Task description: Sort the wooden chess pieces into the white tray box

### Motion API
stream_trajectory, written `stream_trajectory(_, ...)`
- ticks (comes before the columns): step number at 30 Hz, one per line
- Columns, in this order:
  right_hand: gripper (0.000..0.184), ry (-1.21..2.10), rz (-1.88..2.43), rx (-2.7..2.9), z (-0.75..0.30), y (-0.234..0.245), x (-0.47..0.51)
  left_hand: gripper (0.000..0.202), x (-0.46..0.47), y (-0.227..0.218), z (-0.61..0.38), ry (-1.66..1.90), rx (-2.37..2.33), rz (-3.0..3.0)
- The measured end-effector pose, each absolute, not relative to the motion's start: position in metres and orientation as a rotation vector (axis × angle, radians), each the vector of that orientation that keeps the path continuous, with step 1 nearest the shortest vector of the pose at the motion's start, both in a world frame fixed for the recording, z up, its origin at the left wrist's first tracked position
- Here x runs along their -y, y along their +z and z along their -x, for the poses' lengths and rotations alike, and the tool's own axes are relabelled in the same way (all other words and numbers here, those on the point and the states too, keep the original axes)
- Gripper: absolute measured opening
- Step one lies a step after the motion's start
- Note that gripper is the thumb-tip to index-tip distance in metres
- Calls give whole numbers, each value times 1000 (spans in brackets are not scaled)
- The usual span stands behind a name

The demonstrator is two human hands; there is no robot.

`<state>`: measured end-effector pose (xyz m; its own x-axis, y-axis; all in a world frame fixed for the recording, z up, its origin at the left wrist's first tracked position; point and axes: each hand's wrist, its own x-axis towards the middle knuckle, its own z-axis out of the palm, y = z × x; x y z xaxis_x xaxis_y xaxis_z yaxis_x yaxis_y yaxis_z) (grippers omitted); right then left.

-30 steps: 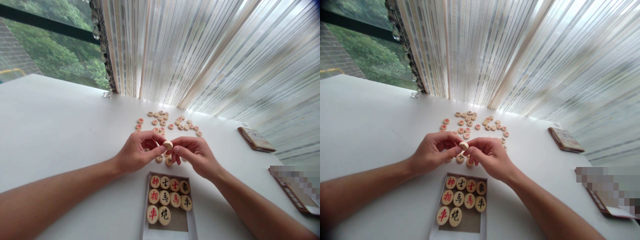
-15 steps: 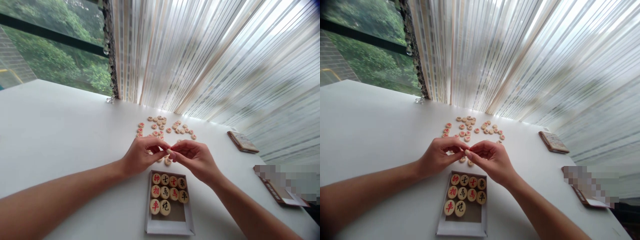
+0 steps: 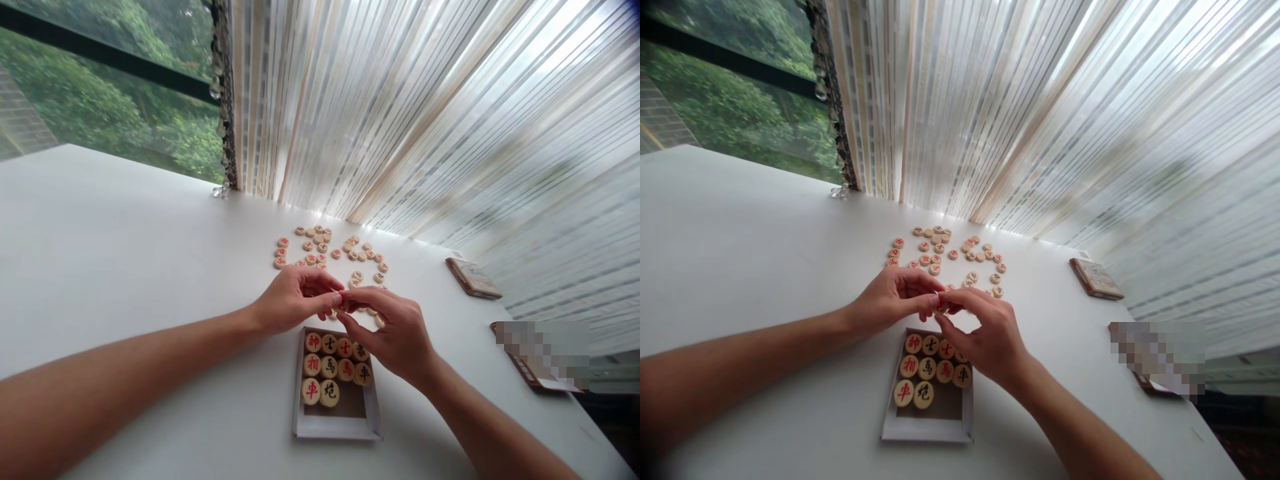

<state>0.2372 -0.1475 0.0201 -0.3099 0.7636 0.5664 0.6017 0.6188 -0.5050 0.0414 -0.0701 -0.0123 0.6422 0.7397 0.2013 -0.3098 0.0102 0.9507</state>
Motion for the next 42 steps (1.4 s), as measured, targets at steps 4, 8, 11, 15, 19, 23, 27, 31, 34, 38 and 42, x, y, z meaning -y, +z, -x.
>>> stream_trajectory(4,16,6,1087,2144,-235,25,150,26,72,-14,-42,868,-425,-1369)
stream_trajectory(8,15,-34,1162,2171,-236,31,157,24,74,-12,-40,877,-425,-1421)
stream_trajectory(11,15,57,1256,2129,-245,36,168,20,74,-10,-39,922,-485,-1446)
stream_trajectory(15,14,224,1322,2158,-262,41,191,16,71,-12,-39,956,-529,-1479)
stream_trajectory(19,15,355,1308,2214,-267,41,214,15,70,-13,-38,937,-523,-1495)
stream_trajectory(23,19,415,1249,2256,-262,33,226,13,71,-10,-38,941,-532,-1490)
stream_trajectory(27,18,447,1220,2319,-257,25,227,11,72,-8,-38,983,-553,-1461)
stream_trajectory(31,16,459,1201,2359,-256,22,225,10,73,-7,-39,1017,-553,-1454)
stream_trajectory(34,16,453,1184,2390,-256,21,224,11,74,-6,-40,1024,-542,-1463)
stream_trajectory(38,16,472,1174,2443,-257,20,223,12,74,-5,-39,1023,-537,-1471)
stream_trajectory(42,14,474,1142,2459,-258,19,221,12,75,-6,-39,1012,-540,-1463)
